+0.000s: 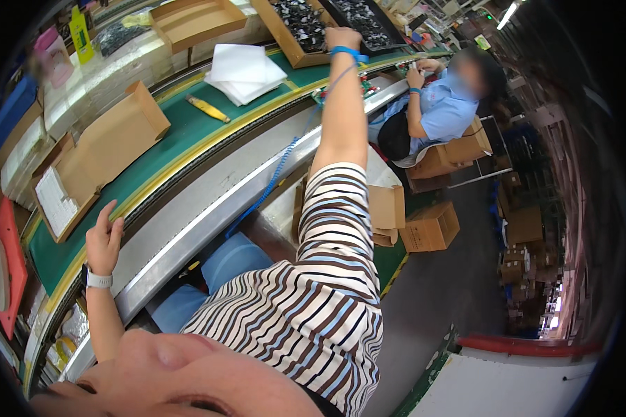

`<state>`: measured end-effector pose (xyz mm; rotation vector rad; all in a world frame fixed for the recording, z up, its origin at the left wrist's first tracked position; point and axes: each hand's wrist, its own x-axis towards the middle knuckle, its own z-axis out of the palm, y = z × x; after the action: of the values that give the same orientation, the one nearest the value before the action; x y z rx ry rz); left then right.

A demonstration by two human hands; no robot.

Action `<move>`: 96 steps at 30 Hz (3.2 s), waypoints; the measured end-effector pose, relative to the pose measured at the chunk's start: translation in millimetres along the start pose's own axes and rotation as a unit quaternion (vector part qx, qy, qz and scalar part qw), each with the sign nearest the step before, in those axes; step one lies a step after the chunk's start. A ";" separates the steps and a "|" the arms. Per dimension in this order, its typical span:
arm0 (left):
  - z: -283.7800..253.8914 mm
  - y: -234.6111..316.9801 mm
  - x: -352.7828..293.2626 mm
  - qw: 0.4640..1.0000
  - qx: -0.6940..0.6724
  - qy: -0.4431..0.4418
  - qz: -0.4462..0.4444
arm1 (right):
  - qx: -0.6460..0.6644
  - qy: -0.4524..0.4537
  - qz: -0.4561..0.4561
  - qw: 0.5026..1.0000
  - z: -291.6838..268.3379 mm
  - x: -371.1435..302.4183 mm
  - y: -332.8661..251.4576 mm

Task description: Manually assemble components onto a printed circuit board on an assembly line.

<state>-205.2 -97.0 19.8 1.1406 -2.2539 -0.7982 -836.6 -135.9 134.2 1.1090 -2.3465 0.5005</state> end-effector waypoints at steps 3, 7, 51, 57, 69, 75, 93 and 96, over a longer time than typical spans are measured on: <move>-8.7 -12.8 -7.3 1.000 0.012 0.015 -0.004 | 0.295 0.007 0.062 0.953 19.3 -12.5 -73.0; -21.4 -7.6 -19.3 0.998 0.060 0.021 -0.013 | 0.554 -0.247 -0.257 0.752 -20.8 -185.9 -243.6; 7.7 -23.8 -19.3 0.992 0.053 0.021 0.115 | 0.560 -0.409 -0.497 0.521 -64.1 -352.9 -307.7; 6.6 -23.6 -19.2 0.992 0.049 0.020 0.116 | 0.561 -0.407 -0.497 0.522 -65.7 -352.3 -307.4; 2.6 -23.3 -18.8 0.991 0.070 -0.007 0.115 | 0.556 -0.396 -0.507 0.526 -66.1 -351.3 -307.6; 5.3 -24.2 -17.8 0.992 0.045 0.019 0.113 | 0.555 -0.389 -0.514 0.527 -64.9 -351.1 -307.7; 0.3 -20.7 -19.0 0.991 0.054 0.007 0.122 | 0.546 -0.396 -0.515 0.529 -70.9 -350.9 -305.5; -0.3 -19.0 -15.6 0.991 0.098 -0.017 0.090 | 0.551 -0.390 -0.521 0.522 -59.0 -351.3 -301.6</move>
<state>-186.3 -93.3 4.5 0.9949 -2.4647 -0.5387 -389.6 -73.0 15.4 3.5262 -0.9414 1.1478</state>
